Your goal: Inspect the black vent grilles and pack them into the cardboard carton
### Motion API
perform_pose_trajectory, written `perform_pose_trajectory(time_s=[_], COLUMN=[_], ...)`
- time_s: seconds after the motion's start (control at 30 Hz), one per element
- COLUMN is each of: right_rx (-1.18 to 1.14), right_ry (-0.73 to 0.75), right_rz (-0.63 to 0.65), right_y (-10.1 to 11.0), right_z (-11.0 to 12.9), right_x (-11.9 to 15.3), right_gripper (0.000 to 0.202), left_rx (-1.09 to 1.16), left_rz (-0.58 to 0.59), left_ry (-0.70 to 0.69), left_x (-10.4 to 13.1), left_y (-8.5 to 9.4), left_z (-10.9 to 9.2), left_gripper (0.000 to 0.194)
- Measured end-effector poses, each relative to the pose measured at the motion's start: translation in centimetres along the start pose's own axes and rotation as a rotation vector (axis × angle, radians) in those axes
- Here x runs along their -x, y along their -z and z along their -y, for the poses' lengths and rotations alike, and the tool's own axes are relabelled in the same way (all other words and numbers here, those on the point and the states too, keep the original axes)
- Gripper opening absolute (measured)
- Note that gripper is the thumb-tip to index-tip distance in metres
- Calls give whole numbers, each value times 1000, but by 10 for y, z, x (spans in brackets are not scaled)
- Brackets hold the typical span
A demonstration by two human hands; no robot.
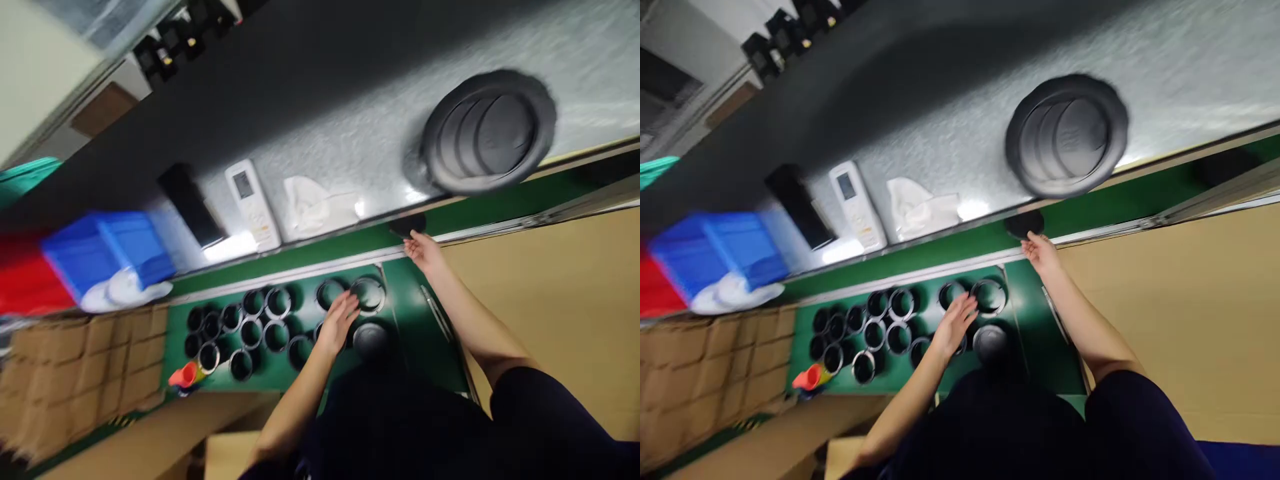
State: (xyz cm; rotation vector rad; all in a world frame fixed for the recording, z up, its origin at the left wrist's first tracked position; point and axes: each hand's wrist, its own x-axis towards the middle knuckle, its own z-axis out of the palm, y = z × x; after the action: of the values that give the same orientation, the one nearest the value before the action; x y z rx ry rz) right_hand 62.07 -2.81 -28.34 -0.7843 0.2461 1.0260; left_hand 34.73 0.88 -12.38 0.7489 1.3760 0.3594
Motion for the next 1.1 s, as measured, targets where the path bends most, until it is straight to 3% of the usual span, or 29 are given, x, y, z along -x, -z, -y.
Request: perform_pose_trajectory(time_s=[0.07, 0.13, 0.2, 0.27, 0.33, 0.4, 0.5, 0.6, 0.73, 0.83, 1.1], right_rx=[15, 92, 271, 531, 788, 977, 1112, 1211, 1405, 1470, 1286], right_ry=[-159, -254, -182, 68, 372, 574, 618, 673, 887, 900, 693], right_rz=[133, 279, 312, 226, 162, 192, 229, 281, 587, 695, 692], right_y=[-27, -46, -57, -63, -65, -66, -62, -54, -45, -46, -55], right_z=[-45, -76, -92, -98, -99, -97, -93, -84, -68, -62, -53], right_x=[69, 135, 180, 202, 209, 214, 227, 243, 252, 253, 257], right_gripper=[44, 46, 47, 58, 77, 84, 62, 55, 44, 44, 74], left_rx=[124, 200, 238, 265, 297, 326, 335, 301, 259, 207, 157], left_rz=[128, 193, 210, 226, 265, 314, 369, 398, 420, 418, 487], left_ry=[-112, -183, -211, -193, -172, -153, -88, 19, 83, 106, 150], left_x=[-1, 3, 13, 27, 41, 54, 69, 83, 94, 96, 101], left_y=[-22, -31, -28, -20, -8, 5, 22, 39, 54, 60, 62], left_z=[-11, -22, -28, -27, -19, -9, 4, 8, 8, 12, 16], left_gripper=[41, 49, 55, 55, 52, 52, 60, 75, 79, 73, 76])
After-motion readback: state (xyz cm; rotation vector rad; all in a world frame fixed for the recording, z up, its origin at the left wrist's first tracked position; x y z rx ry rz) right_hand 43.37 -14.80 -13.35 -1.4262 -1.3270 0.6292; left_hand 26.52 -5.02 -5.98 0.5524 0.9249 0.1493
